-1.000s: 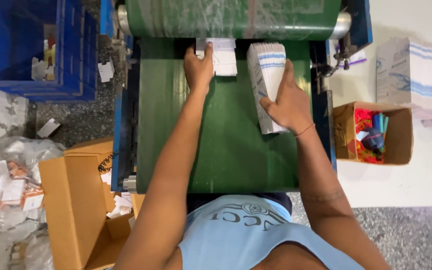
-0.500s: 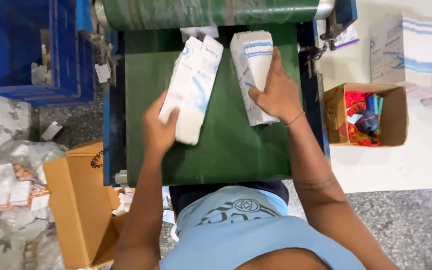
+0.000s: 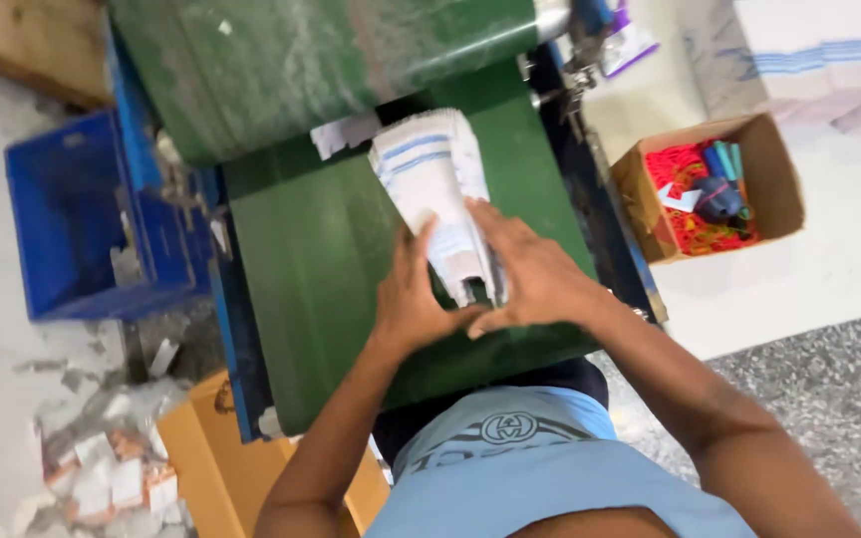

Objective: The person is gathering flattened cardboard soap cartons from a conveyor belt, aligning them, and bundling them using rubber bands.

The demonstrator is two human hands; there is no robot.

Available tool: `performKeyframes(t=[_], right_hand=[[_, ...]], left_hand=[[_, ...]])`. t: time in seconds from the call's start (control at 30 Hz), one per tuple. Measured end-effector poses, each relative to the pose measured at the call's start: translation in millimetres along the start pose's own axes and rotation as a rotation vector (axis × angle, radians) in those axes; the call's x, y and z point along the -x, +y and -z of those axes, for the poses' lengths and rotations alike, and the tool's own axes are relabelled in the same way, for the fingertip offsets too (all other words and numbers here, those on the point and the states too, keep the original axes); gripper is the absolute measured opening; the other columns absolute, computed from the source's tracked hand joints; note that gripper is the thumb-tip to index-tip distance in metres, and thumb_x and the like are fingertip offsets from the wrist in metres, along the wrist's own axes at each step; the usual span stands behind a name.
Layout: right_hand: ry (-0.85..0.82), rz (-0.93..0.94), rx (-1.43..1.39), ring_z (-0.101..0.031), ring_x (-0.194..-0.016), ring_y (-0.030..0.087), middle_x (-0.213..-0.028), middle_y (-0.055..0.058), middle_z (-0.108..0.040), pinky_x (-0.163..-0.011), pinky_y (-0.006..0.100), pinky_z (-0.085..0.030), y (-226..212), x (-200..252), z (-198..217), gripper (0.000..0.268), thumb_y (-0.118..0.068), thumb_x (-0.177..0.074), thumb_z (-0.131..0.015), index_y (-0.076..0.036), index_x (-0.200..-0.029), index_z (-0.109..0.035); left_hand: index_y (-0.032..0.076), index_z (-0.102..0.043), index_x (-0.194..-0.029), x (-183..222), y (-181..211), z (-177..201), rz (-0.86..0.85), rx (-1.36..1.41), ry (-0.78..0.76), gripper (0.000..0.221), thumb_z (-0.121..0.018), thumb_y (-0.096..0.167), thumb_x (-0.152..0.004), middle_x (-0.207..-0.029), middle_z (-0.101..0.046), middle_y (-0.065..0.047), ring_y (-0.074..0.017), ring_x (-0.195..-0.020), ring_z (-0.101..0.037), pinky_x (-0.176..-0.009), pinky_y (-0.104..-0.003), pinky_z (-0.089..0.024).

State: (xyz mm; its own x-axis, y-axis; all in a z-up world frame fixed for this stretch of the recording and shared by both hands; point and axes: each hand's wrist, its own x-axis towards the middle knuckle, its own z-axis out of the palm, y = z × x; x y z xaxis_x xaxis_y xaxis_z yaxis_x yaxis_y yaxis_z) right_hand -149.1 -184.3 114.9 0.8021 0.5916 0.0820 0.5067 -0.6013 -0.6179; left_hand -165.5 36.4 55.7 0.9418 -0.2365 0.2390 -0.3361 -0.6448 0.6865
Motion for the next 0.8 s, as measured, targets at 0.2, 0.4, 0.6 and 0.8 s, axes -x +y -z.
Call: performKeyframes(t=[0.2,0.4,0.6,0.8], right_hand=[[0.181,0.108,-0.087,-0.049,-0.136,0.048,-0.152,0.032,-0.047,-0.114,0.05,-0.04,44.7,-52.2,5.0,0.137,-0.066,-0.062,-0.088,0.0,-0.162,-0.022],[0.205,0.227,-0.034,-0.053,-0.138,0.045,-0.15,0.026,-0.055,-0.116,0.05,-0.042,61.4,-41.9,-26.0,0.118,-0.062,-0.067,-0.087,-0.005,-0.159,-0.038],[0.109,0.274,-0.125,-0.053,-0.137,0.045,-0.147,0.025,-0.054,-0.116,0.05,-0.041,41.1,-45.0,0.6,0.117,-0.054,-0.068,-0.089,-0.005,-0.16,-0.035],[0.078,0.263,-0.078,-0.055,-0.136,0.042,-0.151,0.024,-0.054,-0.116,0.045,-0.043,39.4,-63.1,9.8,0.114,-0.051,-0.067,-0.09,-0.008,-0.159,-0.038]], left_hand=[[0.013,-0.017,-0.163,-41.6,-15.2,14.7,-0.215,0.014,0.069,0.135,-0.099,0.046,-0.061,-0.155,-0.041,-0.03,-0.0498,-0.138,-0.048,-0.112,-0.055,-0.045],[0.015,-0.021,-0.159,-45.1,-23.3,7.4,-0.164,-0.081,0.035,0.135,-0.099,0.037,-0.051,-0.148,-0.042,-0.034,-0.0527,-0.131,-0.048,-0.106,-0.057,-0.044],[0.011,-0.017,-0.161,-40.0,-17.0,5.8,-0.191,-0.019,0.017,0.137,-0.097,0.038,-0.054,-0.149,-0.043,-0.033,-0.0519,-0.129,-0.05,-0.105,-0.057,-0.045],[0.012,-0.014,-0.161,-43.2,-28.6,5.8,-0.177,-0.03,0.008,0.138,-0.099,0.043,-0.057,-0.152,-0.045,-0.032,-0.0506,-0.132,-0.05,-0.109,-0.056,-0.045]])
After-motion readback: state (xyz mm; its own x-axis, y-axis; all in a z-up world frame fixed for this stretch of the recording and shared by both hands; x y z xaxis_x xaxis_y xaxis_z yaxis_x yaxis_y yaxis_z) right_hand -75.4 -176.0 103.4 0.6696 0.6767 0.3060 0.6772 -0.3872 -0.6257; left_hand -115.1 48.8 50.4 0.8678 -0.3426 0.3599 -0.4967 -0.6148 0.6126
